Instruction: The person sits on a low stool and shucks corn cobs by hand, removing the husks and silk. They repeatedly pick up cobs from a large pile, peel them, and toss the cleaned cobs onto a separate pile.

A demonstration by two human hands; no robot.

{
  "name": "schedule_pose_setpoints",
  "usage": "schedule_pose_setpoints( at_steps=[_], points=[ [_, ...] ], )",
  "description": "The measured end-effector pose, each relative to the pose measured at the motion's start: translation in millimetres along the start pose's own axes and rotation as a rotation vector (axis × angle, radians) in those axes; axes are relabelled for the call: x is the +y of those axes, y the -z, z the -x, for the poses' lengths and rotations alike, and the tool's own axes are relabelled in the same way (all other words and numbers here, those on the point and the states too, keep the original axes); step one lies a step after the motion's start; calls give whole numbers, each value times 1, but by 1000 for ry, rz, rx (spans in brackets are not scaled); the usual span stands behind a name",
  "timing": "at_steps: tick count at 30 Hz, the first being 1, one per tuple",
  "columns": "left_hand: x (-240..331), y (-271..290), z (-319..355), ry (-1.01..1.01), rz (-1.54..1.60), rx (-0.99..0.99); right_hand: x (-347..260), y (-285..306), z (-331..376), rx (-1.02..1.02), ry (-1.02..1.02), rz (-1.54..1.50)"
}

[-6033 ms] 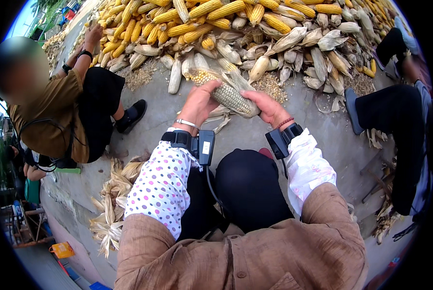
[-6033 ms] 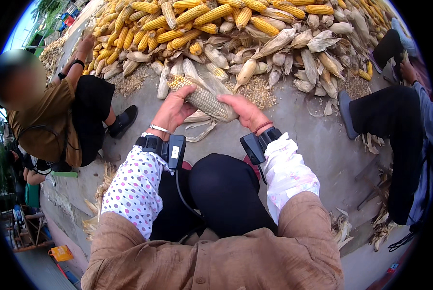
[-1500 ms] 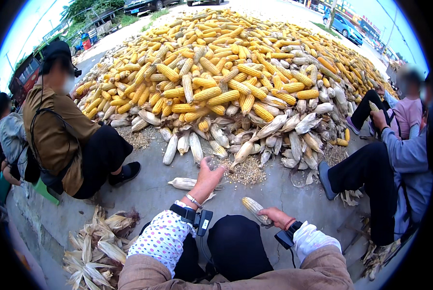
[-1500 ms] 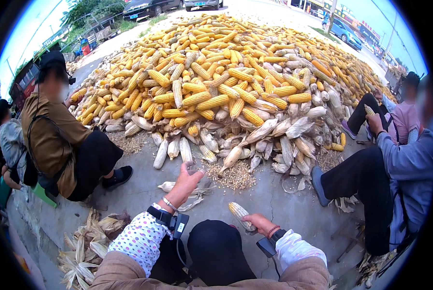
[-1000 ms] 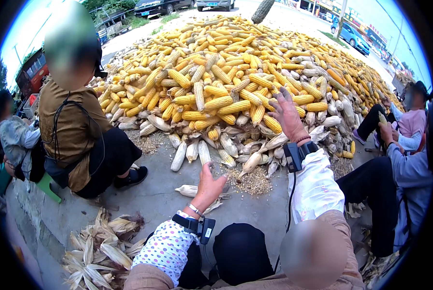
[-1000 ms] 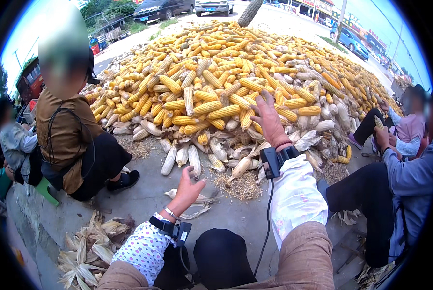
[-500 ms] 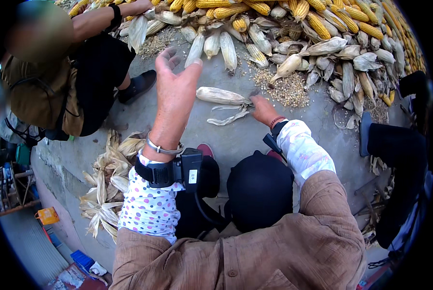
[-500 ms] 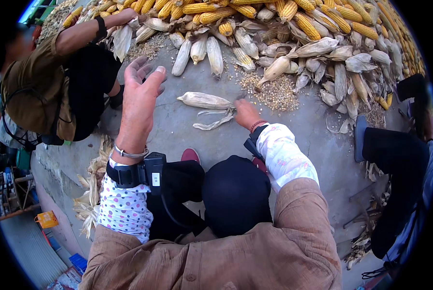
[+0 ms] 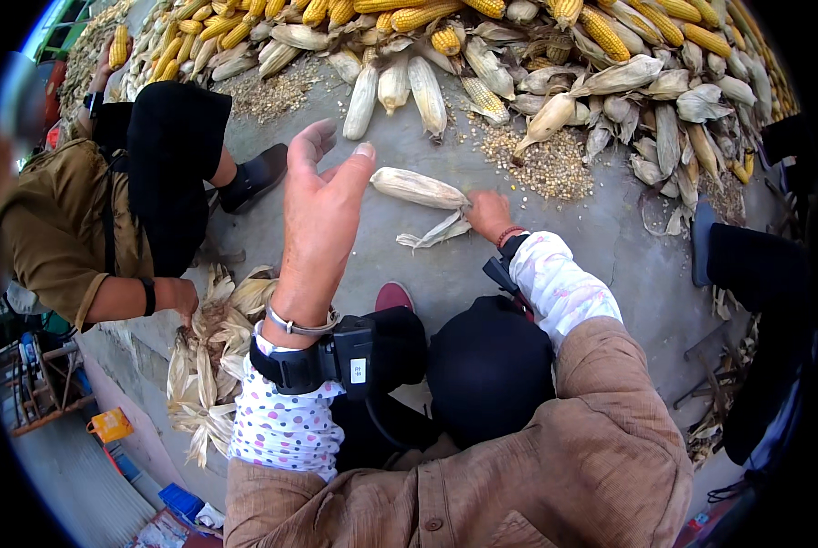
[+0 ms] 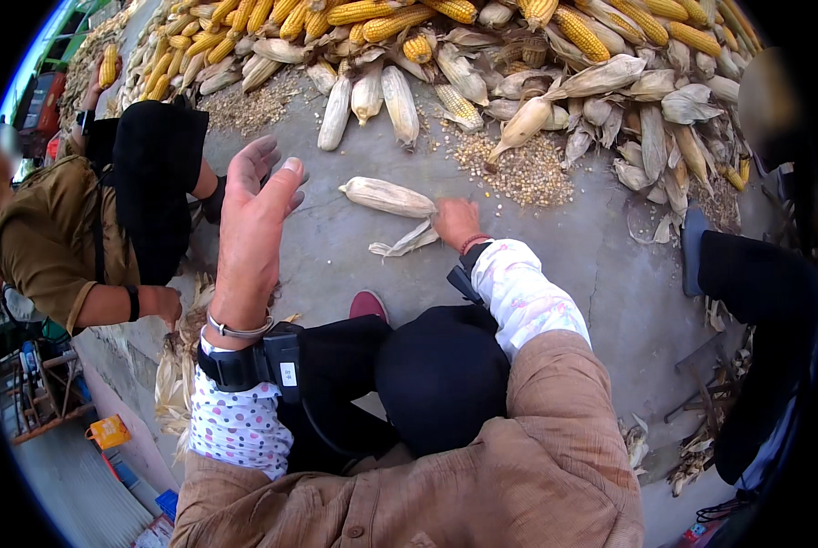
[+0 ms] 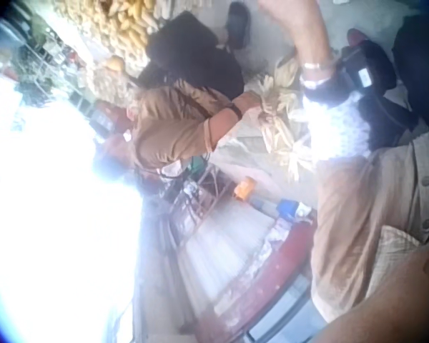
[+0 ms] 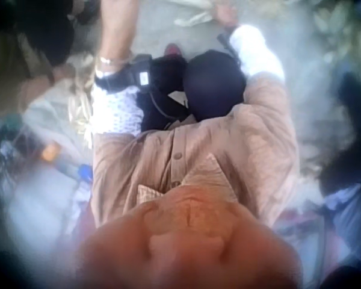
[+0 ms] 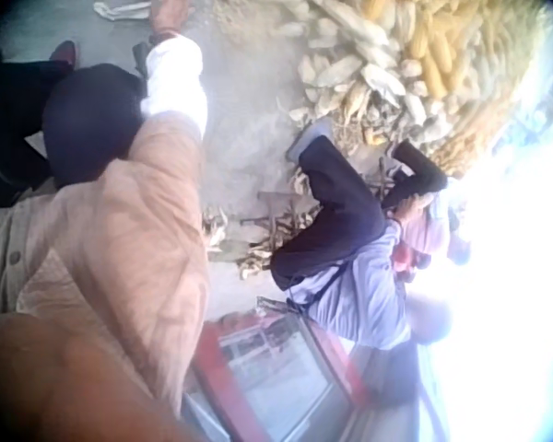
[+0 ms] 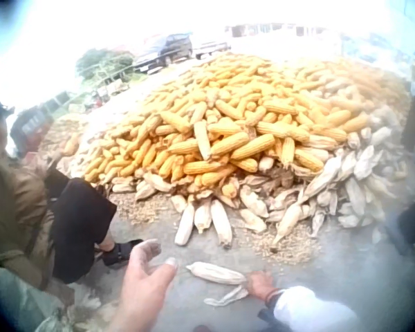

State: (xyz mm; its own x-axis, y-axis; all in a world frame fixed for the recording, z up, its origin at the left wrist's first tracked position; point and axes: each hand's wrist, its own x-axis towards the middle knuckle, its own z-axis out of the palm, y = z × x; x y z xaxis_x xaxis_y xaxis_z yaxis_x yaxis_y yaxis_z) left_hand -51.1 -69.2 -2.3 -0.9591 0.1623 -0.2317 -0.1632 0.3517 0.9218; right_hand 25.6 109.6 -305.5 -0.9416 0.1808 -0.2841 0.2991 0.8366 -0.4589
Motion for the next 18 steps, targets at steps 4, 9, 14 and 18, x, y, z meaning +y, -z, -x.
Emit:
schedule_pose_setpoints(
  at_steps=[4, 9, 14, 18],
  points=[
    [4, -13, 2, -9, 14, -71, -10, 67, -1, 46, 75, -130],
    [-1, -36, 2, -117, -59, -121, -17, 148, 5, 230, 291, -52],
    [-6, -71, 5, -267, -114, -187, -19, 216, 39, 353, 477, 87],
    [-4, -106, 23, -397, -237, -261, -24, 272, 73, 344, 474, 89]
  ],
)
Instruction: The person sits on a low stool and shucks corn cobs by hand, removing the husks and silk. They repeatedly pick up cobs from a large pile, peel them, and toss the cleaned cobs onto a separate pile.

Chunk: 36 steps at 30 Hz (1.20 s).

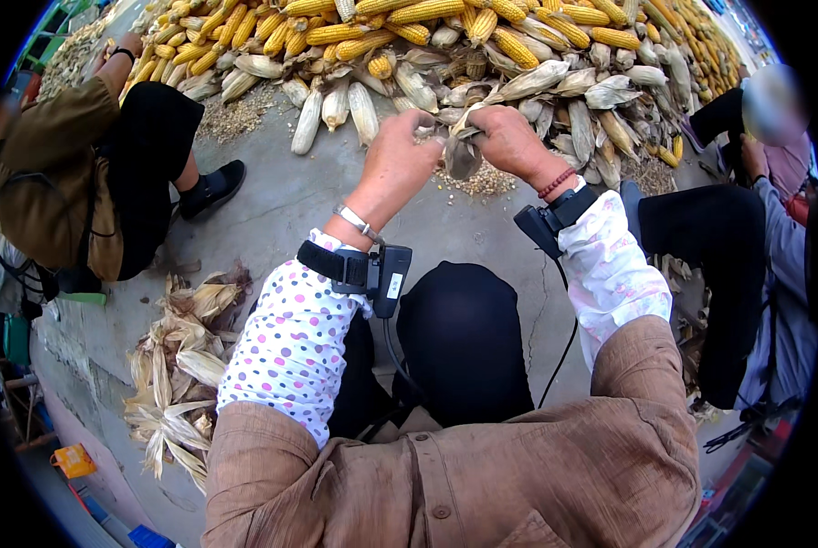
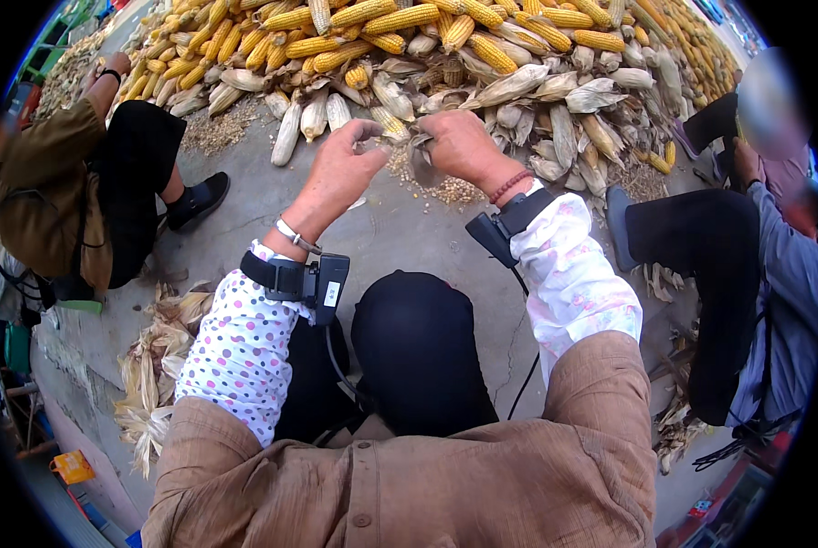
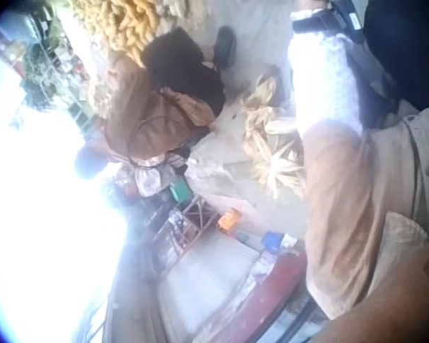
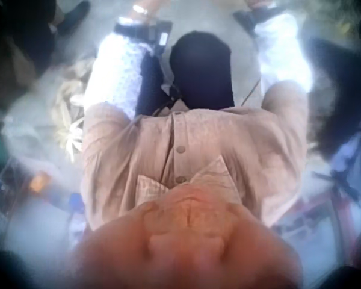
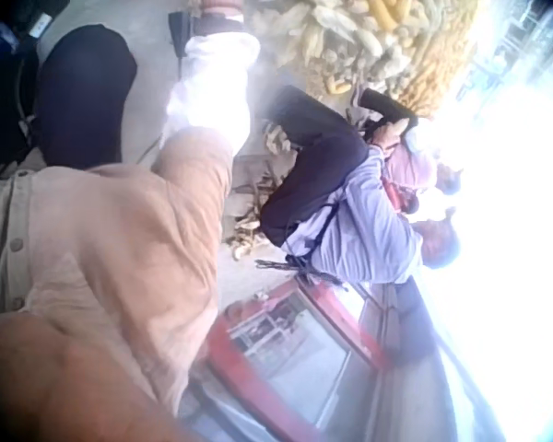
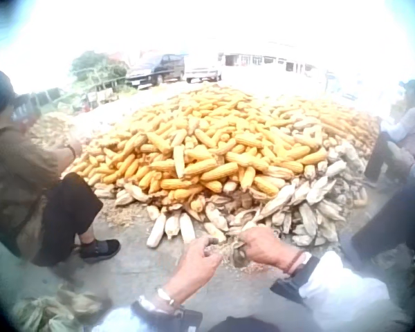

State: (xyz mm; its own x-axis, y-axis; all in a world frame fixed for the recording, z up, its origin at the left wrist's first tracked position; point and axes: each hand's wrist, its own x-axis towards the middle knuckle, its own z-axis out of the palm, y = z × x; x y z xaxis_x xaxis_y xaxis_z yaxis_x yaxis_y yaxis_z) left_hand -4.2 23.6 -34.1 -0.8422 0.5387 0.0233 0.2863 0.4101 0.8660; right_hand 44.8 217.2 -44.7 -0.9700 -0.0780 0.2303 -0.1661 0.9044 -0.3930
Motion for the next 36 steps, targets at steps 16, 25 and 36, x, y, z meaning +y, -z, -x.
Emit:
schedule_pose_setpoints(
  at_steps=[16, 25, 36],
  points=[
    [-8, -32, -10, 21, 577, 159, -52, 40, 33, 369, -308, -244],
    [5, -29, -3, 61, 615, -5, -42, -4, 12, 298, -454, -1039],
    [1, -16, -9, 49, 677, 37, -56, -18, -1, 412, -381, -1326]
  ],
)
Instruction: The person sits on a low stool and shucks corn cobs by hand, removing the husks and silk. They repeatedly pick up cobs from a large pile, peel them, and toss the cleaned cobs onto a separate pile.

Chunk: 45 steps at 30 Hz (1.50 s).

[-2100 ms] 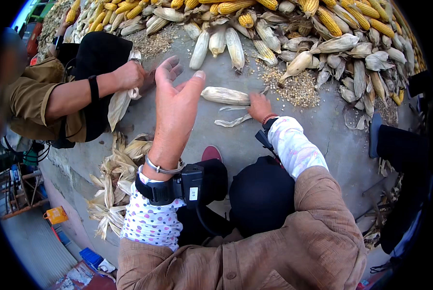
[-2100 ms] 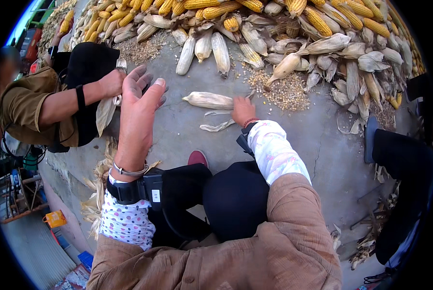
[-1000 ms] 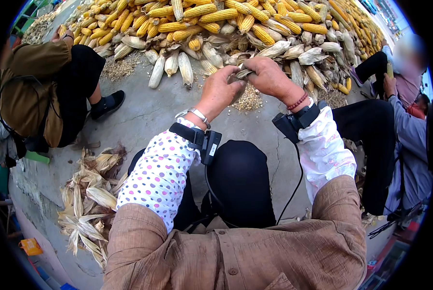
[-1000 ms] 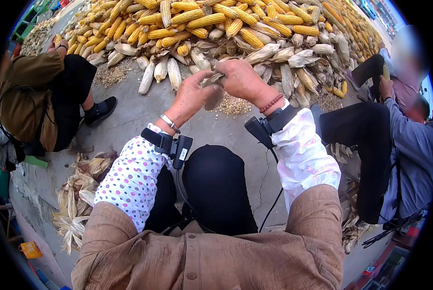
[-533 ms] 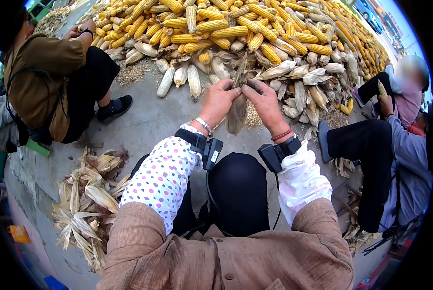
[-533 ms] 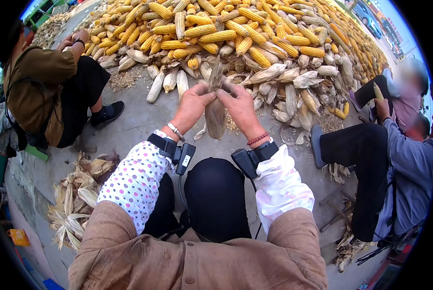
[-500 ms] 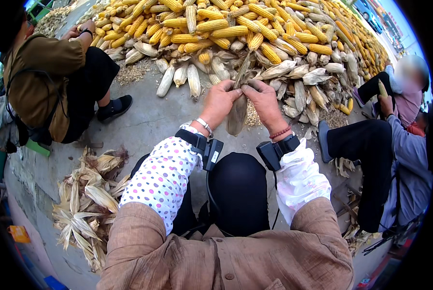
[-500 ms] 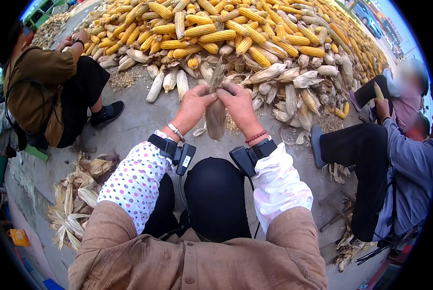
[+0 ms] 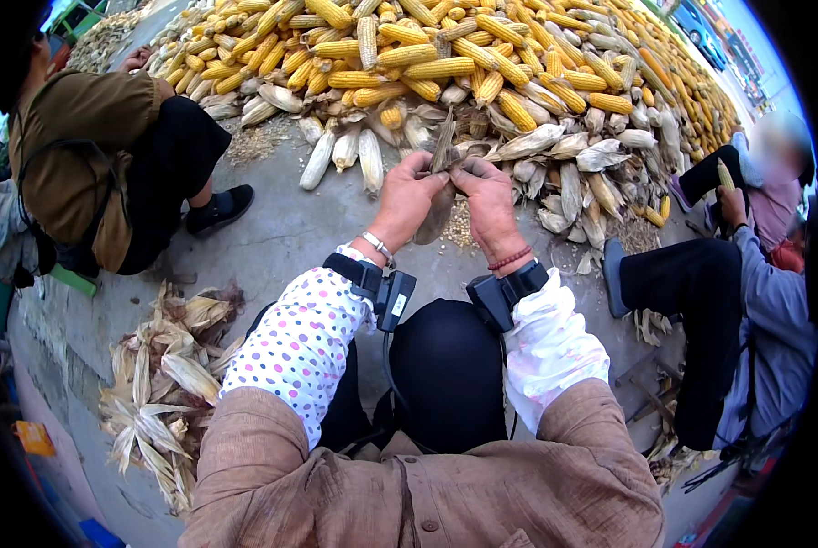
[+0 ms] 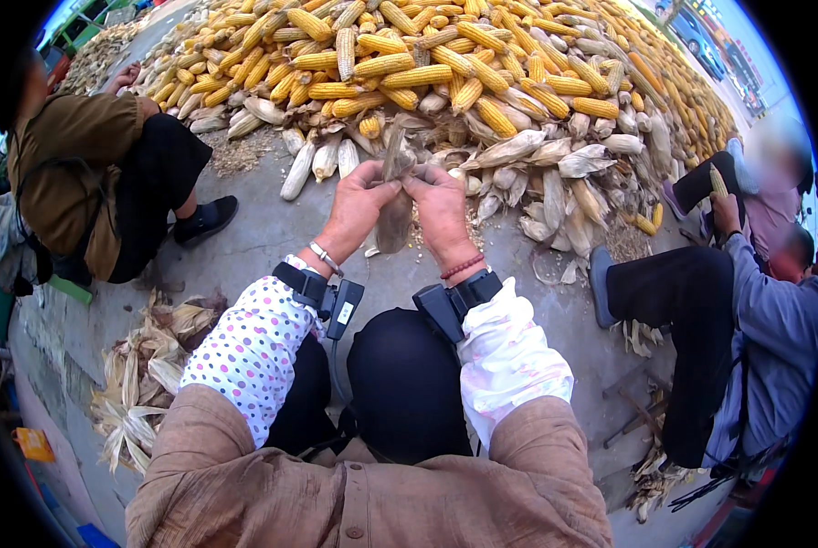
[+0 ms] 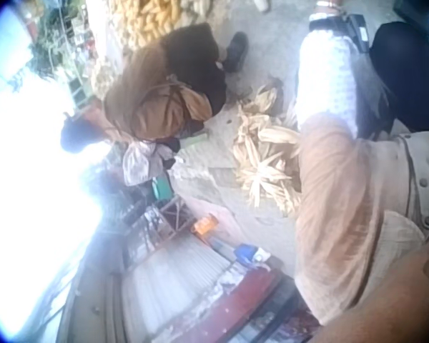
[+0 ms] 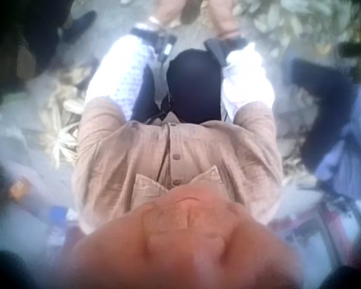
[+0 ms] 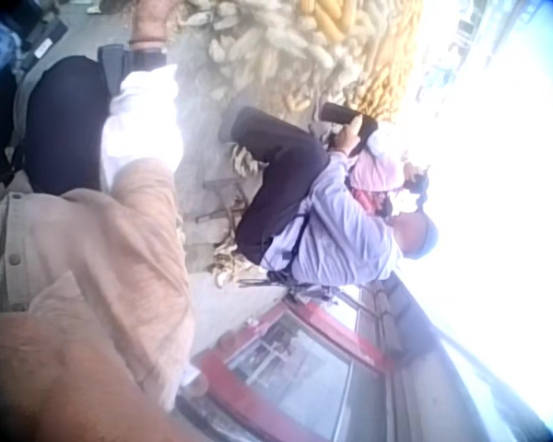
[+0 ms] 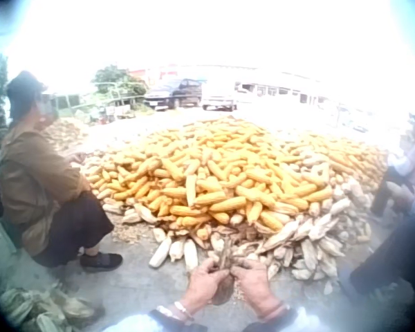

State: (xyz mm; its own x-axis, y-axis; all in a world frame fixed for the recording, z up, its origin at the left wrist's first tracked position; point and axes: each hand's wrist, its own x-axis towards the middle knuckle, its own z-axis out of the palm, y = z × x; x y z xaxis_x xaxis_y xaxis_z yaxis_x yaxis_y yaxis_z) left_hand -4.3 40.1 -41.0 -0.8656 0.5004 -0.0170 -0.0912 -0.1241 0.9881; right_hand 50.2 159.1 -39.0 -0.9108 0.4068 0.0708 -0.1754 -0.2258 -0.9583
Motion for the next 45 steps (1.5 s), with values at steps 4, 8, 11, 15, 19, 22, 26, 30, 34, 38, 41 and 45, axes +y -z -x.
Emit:
schedule_pose_setpoints(
  at_steps=[4, 8, 11, 15, 19, 22, 26, 30, 34, 38, 41, 45],
  points=[
    [2, 6, -3, -32, 94, 104, 5, -4, 1, 96, -94, -144],
    [1, 27, -11, 126, 135, 280, 8, 9, 0, 202, -221, -265],
    [-3, 43, -17, 233, 420, 391, 12, 24, -2, 294, -267, -339],
    [-9, 59, -18, 264, 559, 434, 19, 40, -10, 359, -287, -420],
    [-13, 72, -21, 320, 673, 439, 15, 56, -20, 400, -288, -553],
    [-16, 83, -21, 283, 679, 441, 6, 72, -21, 480, -289, -632],
    [-22, 101, -23, 274, 687, 509, -6, 91, -21, 572, -271, -662],
    [-32, 121, -26, 246, 699, 612, -9, 101, -22, 568, -223, -600],
    [-36, 129, -24, 258, 632, 553, -14, 102, -23, 508, -166, -520],
    [-17, 121, -28, 277, -156, 684, -24, 90, -23, 322, -44, -241],
    [-7, 81, -28, -146, -743, 672, -25, 67, -23, 156, 67, -113],
    [-4, 31, -10, -253, -574, -14, -26, 40, -19, 98, 61, 143]
  ],
)
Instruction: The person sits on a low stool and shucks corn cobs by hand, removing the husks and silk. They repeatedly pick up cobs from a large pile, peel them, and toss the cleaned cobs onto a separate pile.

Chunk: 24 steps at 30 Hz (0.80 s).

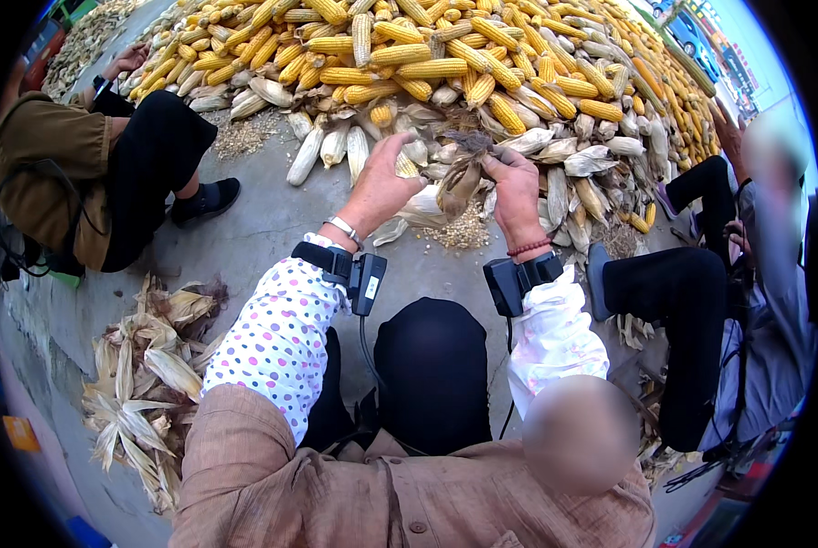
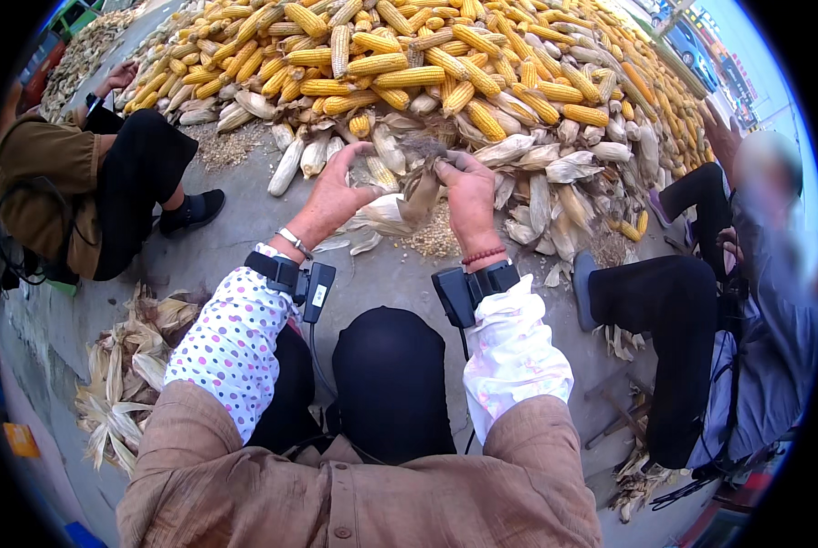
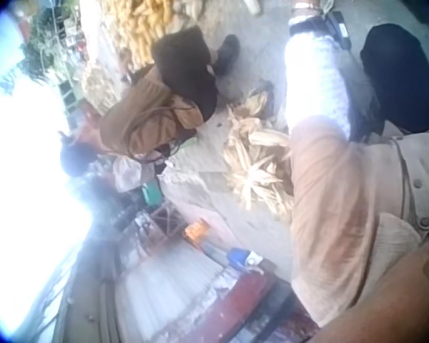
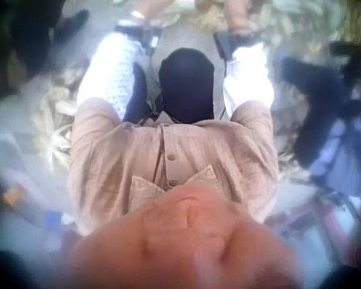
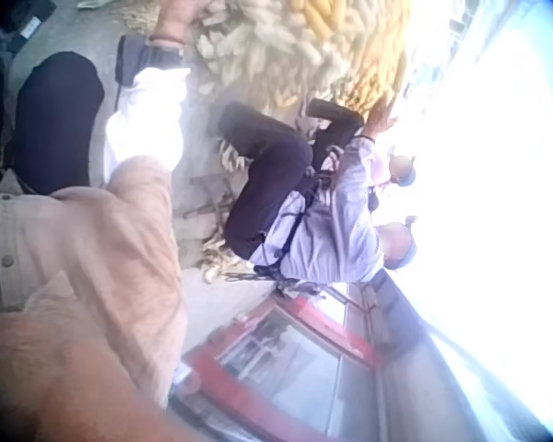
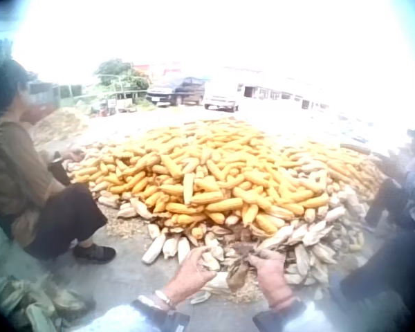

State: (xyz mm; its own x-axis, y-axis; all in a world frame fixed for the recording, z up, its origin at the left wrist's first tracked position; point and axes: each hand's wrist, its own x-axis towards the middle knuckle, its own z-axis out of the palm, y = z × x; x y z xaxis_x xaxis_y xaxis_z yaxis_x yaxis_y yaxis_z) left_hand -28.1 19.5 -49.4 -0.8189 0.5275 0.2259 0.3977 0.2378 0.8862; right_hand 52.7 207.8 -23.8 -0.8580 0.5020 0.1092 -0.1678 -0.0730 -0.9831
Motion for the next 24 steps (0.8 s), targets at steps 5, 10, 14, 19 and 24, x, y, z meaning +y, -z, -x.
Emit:
schedule_pose_setpoints(
  at_steps=[5, 10, 14, 19, 24],
  points=[
    [0, -13, 5, -33, -7, -151, -8, -27, 7, -122, -63, -145],
    [-6, -4, 3, 162, 234, -200, -10, -47, 15, -145, -49, -96],
    [6, 3, 11, 167, -22, -203, -2, -51, 16, -138, -39, -74],
    [4, 3, 10, 216, 145, -229, 15, -49, 9, -25, -2, -196],
    [-5, -3, 7, 192, 296, -206, 25, -44, 1, 12, -280, -488]
  ],
)
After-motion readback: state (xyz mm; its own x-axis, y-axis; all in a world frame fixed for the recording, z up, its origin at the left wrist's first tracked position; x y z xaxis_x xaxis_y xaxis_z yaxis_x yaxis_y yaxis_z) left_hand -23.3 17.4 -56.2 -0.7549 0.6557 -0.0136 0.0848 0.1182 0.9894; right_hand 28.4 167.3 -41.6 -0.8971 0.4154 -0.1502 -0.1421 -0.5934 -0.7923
